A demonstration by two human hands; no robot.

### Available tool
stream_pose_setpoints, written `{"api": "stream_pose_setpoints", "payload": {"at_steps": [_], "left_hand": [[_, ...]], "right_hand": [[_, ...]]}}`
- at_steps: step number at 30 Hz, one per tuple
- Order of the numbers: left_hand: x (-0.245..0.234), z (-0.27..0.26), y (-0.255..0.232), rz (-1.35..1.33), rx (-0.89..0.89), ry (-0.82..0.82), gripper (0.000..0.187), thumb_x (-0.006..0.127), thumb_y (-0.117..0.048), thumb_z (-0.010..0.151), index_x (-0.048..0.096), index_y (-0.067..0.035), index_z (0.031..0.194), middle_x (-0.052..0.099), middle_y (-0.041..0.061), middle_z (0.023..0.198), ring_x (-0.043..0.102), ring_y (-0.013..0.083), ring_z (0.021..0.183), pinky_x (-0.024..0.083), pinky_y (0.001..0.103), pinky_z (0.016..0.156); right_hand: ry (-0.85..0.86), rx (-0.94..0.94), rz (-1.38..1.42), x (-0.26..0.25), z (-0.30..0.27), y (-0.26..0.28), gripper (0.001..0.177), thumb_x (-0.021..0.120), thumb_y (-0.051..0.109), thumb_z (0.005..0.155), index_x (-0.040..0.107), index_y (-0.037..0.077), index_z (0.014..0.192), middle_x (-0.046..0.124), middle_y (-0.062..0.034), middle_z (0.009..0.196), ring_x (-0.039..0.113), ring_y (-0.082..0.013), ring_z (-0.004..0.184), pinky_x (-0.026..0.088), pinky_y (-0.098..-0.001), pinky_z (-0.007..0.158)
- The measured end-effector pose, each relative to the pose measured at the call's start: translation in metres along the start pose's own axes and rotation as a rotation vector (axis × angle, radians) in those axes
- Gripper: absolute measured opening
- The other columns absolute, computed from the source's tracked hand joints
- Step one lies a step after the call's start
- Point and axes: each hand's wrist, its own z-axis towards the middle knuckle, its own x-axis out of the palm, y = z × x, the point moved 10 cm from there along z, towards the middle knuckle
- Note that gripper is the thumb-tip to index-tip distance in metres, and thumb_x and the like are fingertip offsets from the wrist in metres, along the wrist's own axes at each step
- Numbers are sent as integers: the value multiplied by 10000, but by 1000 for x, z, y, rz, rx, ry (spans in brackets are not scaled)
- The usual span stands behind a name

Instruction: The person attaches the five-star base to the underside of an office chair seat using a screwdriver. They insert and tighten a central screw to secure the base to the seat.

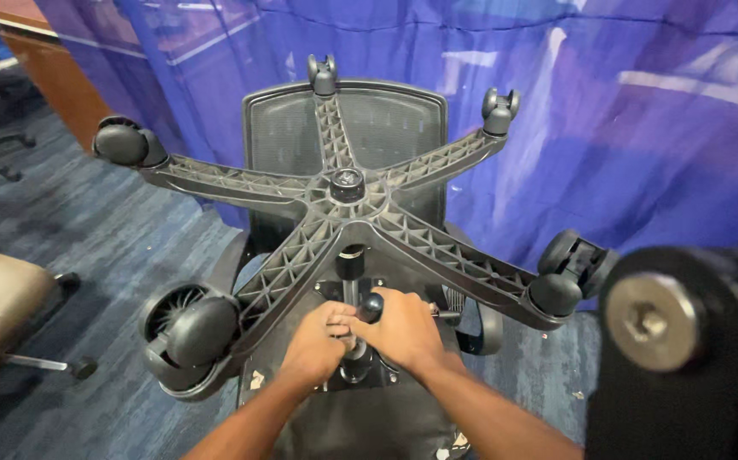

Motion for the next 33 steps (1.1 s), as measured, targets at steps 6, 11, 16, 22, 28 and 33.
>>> {"api": "stream_pose_setpoints", "payload": {"at_steps": [6,11,16,22,28,33], "left_hand": [[24,4,-12,26,50,79,181,735,56,812,756,-10,979,742,-8,836,671,92,765,547,303,726],[23,37,2,-15,79,212,191,748,70,774,770,-17,942,786,6,874,719,81,805,585,271,770],[26,60,9,38,81,333,192,774,75,767,779,-3,942,782,25,875,703,91,798,563,264,731],[15,52,6,63,63,278,203,773,72,779,781,-39,948,761,6,888,660,59,803,542,250,750],[10,35,-22,149,121,201,267,765,118,719,793,-47,928,787,10,880,663,67,783,548,253,749],[-6,32,-17,400,9,141,284,811,53,737,805,-107,971,789,0,867,643,98,776,517,266,760]], "right_hand": [[35,-55,-167,-5,6,20,514,798,563,713,771,99,933,757,-181,940,730,-392,908,576,-494,824],[75,-112,-89,-15,25,19,604,816,550,684,705,108,1082,736,-210,968,703,-416,941,552,-496,835],[161,-266,-119,-7,34,26,391,748,367,786,734,93,1065,745,-226,963,715,-418,944,561,-483,838],[53,-308,-128,-8,35,38,417,732,330,825,703,36,1119,723,-280,912,701,-448,924,558,-494,831],[15,-218,-240,-17,24,50,561,766,473,824,689,-25,1071,705,-306,864,697,-462,891,562,-507,794],[40,-163,-271,-17,24,54,597,756,522,841,694,-51,993,699,-314,897,692,-474,912,562,-511,812]]}}
